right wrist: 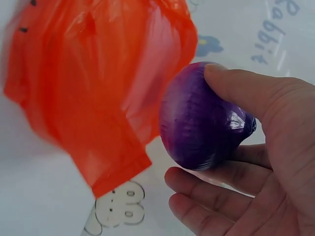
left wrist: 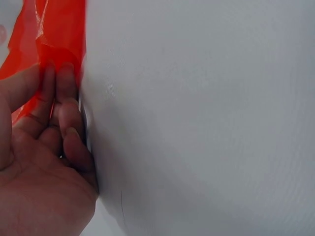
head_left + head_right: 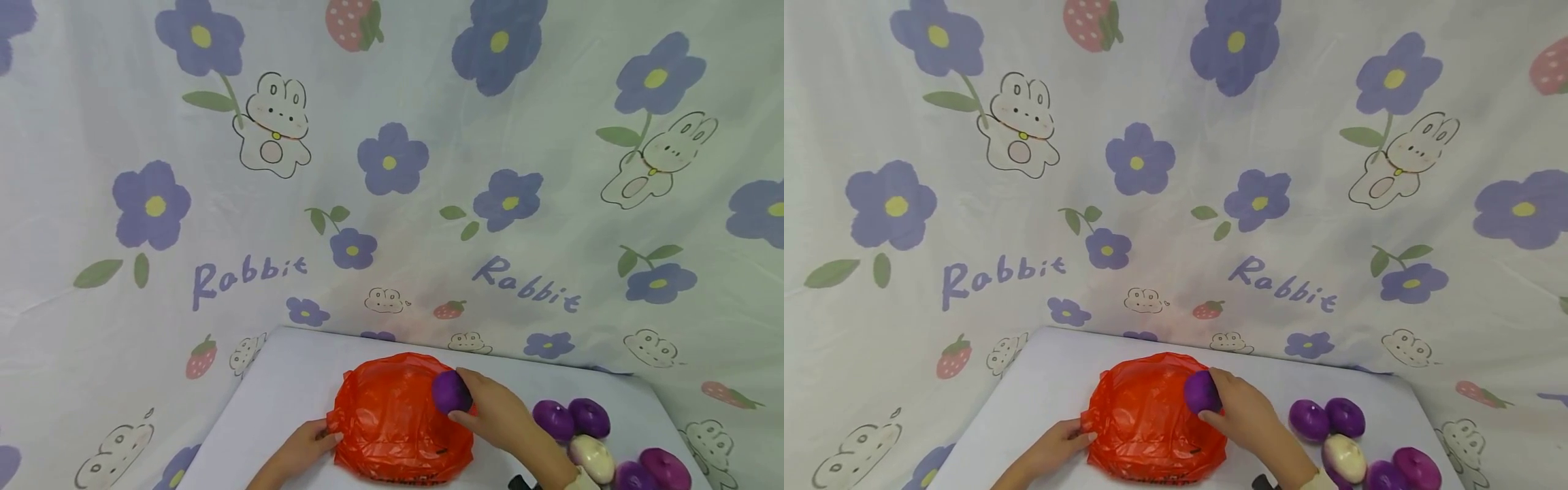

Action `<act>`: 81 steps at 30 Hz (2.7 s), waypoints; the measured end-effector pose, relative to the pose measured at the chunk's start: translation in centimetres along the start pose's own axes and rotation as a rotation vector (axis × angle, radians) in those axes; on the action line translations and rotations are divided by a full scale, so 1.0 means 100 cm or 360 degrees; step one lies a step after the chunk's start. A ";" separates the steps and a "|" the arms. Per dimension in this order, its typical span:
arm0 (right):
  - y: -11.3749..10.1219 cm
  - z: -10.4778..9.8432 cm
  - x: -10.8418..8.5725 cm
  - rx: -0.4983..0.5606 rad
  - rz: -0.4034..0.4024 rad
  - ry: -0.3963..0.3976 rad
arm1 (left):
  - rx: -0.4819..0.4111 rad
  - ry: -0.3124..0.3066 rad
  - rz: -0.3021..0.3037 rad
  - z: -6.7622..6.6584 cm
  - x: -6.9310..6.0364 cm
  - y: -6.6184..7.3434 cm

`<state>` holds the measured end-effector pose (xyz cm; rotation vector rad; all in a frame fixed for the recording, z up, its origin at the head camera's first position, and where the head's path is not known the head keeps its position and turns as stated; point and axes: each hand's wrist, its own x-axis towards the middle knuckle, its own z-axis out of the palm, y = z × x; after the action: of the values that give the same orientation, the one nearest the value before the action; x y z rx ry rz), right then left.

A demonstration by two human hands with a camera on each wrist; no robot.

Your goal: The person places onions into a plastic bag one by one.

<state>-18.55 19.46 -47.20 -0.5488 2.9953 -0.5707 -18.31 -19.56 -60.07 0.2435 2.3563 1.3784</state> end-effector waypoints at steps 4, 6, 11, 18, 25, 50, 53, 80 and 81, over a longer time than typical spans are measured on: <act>-0.005 0.006 0.015 0.0040 -0.0034 -0.0042 | -0.0007 0.0008 -0.0003 0.001 0.000 -0.001; -0.008 0.010 0.022 0.0060 -0.0040 -0.0069 | -0.0006 0.0008 0.0002 0.001 0.000 -0.001; -0.019 0.022 0.043 0.0102 -0.0066 -0.0127 | 0.0012 0.0009 -0.0001 0.001 0.000 -0.003; -0.033 0.046 0.068 0.0114 -0.0088 -0.0172 | 0.0013 0.0022 0.0020 0.003 0.000 -0.003; -0.040 0.066 0.084 0.0137 -0.0052 -0.0180 | 0.0037 0.0044 0.0021 0.003 -0.001 -0.001; -0.042 0.108 0.107 0.0300 0.0116 -0.0201 | 0.0050 0.0094 0.0052 0.006 0.000 0.002; -0.041 0.112 0.108 0.0270 0.0104 -0.0192 | 0.0052 0.0107 0.0054 0.008 0.001 0.001; -0.037 0.120 0.109 0.0303 0.0117 -0.0079 | 0.0080 0.0121 0.0021 0.004 0.001 0.004; -0.036 0.118 0.108 0.0295 0.0110 -0.0085 | 0.0081 0.0123 0.0013 0.004 0.002 0.004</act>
<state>-26.19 8.41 -56.59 -0.4388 2.8584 -0.8039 -18.33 -19.02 -59.95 0.2181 2.4582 1.3556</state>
